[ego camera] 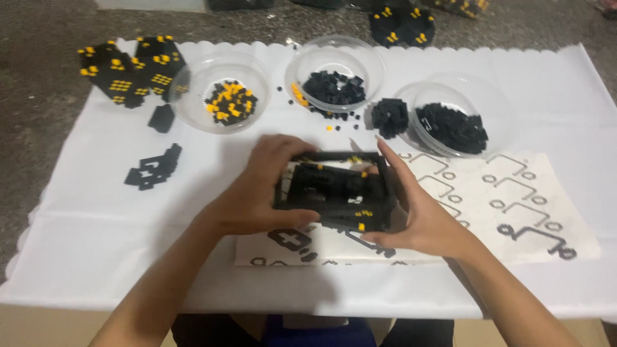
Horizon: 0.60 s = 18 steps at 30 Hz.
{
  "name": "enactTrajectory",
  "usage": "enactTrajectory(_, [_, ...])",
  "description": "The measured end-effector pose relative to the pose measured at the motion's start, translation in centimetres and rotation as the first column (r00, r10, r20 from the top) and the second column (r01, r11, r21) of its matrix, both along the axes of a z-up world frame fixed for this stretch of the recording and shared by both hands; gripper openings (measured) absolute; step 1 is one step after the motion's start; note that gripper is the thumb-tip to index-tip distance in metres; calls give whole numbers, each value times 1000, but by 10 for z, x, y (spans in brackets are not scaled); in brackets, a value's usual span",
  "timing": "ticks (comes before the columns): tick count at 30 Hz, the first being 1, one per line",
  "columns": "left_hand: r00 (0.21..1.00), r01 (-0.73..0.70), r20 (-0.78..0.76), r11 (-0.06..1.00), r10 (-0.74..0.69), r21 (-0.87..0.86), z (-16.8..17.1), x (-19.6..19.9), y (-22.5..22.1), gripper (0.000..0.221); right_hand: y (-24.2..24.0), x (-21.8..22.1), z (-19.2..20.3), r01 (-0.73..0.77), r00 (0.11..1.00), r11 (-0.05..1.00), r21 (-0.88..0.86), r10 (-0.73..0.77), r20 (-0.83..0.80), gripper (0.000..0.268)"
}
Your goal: Assembling a structure using small plastic building blocks by following a printed instruction sheet.
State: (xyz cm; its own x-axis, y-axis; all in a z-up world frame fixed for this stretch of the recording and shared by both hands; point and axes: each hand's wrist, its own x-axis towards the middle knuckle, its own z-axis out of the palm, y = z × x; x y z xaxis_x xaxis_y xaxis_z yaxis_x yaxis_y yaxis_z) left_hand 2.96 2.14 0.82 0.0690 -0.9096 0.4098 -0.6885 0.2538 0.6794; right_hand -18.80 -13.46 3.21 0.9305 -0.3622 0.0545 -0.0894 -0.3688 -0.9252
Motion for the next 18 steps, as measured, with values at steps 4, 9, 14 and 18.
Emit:
enactTrajectory(4, [994,-107,11,994,107,-20,35,19,47,71,-4,-2,-11,-138,989,990,-35,136,-55,125])
enactTrajectory(9, [734,-592,295,789,613,-165,26,83,122,73,1,2,-9,-86,984,995,56,93,-155,109])
enactTrajectory(14, [384,-847,480,508,789,-158,-27,152,179,67,-3,2,-21,-156,986,986,-51,152,-68,102])
enactTrajectory(18, [250,-949,519,313,818,-36,-49,162,178,81,-3,2,-26,-158,986,983,-95,152,-69,100])
